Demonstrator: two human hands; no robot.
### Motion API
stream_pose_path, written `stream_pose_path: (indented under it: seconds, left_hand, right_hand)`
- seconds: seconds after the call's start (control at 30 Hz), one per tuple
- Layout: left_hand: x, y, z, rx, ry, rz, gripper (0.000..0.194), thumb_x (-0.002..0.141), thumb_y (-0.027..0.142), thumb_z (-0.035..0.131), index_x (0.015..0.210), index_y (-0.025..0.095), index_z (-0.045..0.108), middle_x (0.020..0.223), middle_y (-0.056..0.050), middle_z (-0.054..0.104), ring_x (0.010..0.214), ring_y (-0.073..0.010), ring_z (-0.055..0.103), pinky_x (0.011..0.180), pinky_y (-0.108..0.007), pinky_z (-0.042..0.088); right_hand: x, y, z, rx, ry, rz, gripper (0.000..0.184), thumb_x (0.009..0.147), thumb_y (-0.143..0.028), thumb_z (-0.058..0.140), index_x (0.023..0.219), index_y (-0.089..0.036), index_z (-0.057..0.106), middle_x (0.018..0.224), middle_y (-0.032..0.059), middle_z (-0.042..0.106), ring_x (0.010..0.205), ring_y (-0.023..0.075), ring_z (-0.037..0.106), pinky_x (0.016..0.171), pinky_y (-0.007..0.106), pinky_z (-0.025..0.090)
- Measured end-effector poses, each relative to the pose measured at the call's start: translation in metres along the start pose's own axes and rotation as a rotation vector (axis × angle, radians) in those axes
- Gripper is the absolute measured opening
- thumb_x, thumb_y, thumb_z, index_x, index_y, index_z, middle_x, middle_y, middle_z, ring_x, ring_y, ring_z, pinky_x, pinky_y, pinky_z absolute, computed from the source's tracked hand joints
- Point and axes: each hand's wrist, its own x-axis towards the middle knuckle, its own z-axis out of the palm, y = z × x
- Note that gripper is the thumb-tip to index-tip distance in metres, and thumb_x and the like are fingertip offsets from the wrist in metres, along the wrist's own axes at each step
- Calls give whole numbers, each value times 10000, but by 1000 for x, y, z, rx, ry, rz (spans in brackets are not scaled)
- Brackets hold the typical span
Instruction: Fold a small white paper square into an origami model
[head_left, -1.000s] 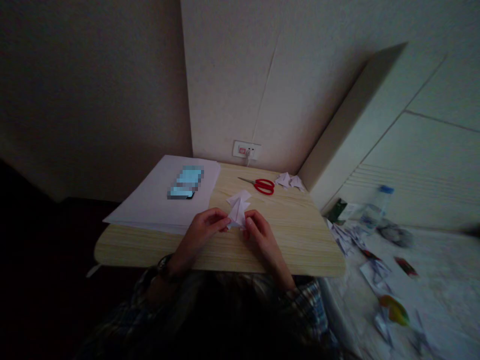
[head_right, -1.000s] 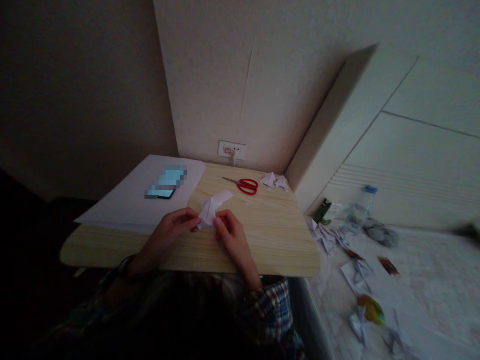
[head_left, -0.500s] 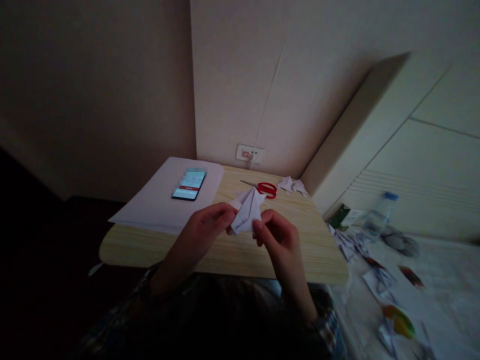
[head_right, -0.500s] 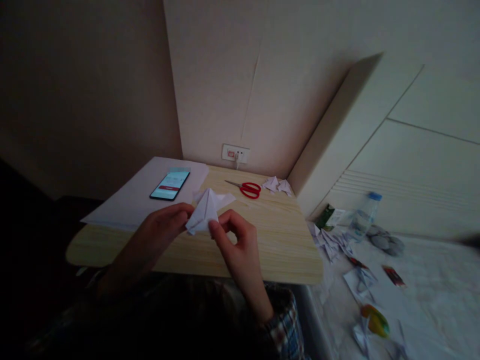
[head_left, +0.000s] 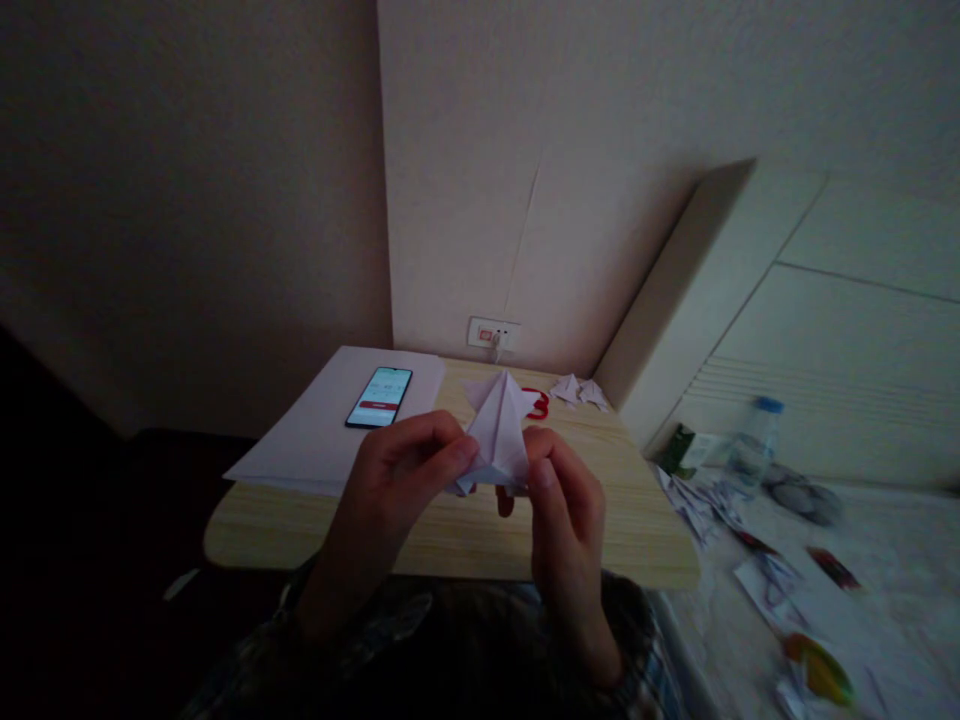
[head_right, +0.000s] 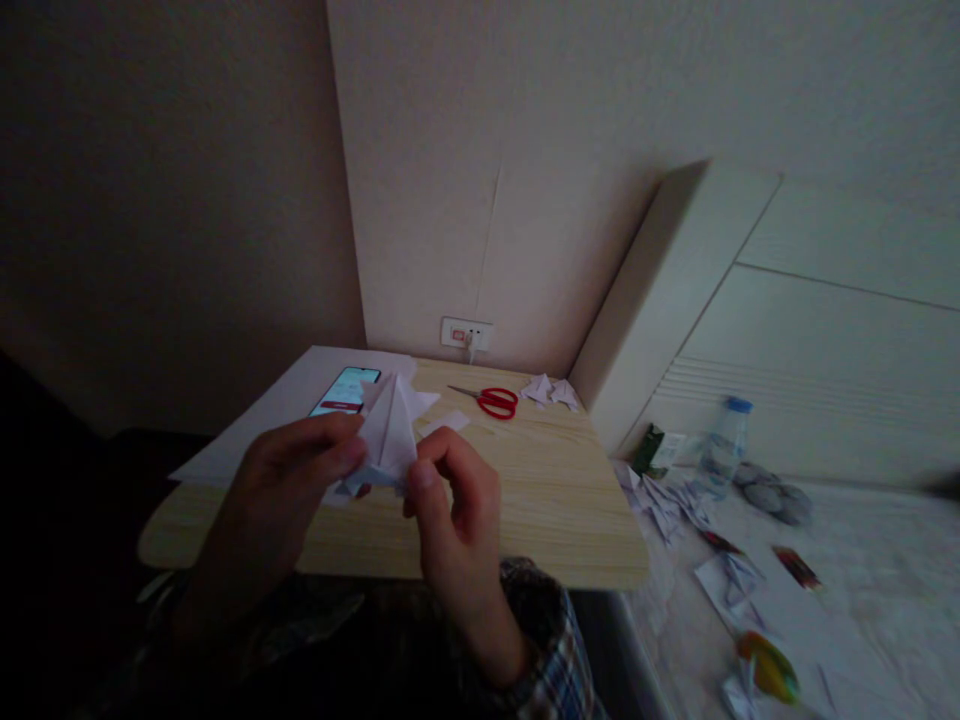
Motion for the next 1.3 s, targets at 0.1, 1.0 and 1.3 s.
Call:
stream_pose_path:
  seconds: [0.1,1.0,1.3]
  left_hand:
    - [-6,-1,1,21,44,-48,257,767,213,603,521,180,535,518,44,508,516,-89,463,498,-202,358]
    - [-8,-7,-2,118,-78,-82,56,714,169,670,695,186,619,678,24,611,669,-125,594,640,-206,484]
    - [-9,-13,-6,-94,-97,-93,62,744,182,694,685,201,700,728,4,667,742,-144,625,710,-226,499]
  right_hand:
    - [-12,1,-4,82,70,-8,297,923,-469,457,847,-211,581,686,-18,498,597,120,465,545,259,372]
    - [-10,0,-19,-140,172,71,332,737,-243,724,1032,-278,575,999,10,591,888,172,563,760,285,464]
    - [-10,-10,-20,-211,10,184,125,790,-262,672,714,-220,581,668,-32,544,632,139,504,567,261,380]
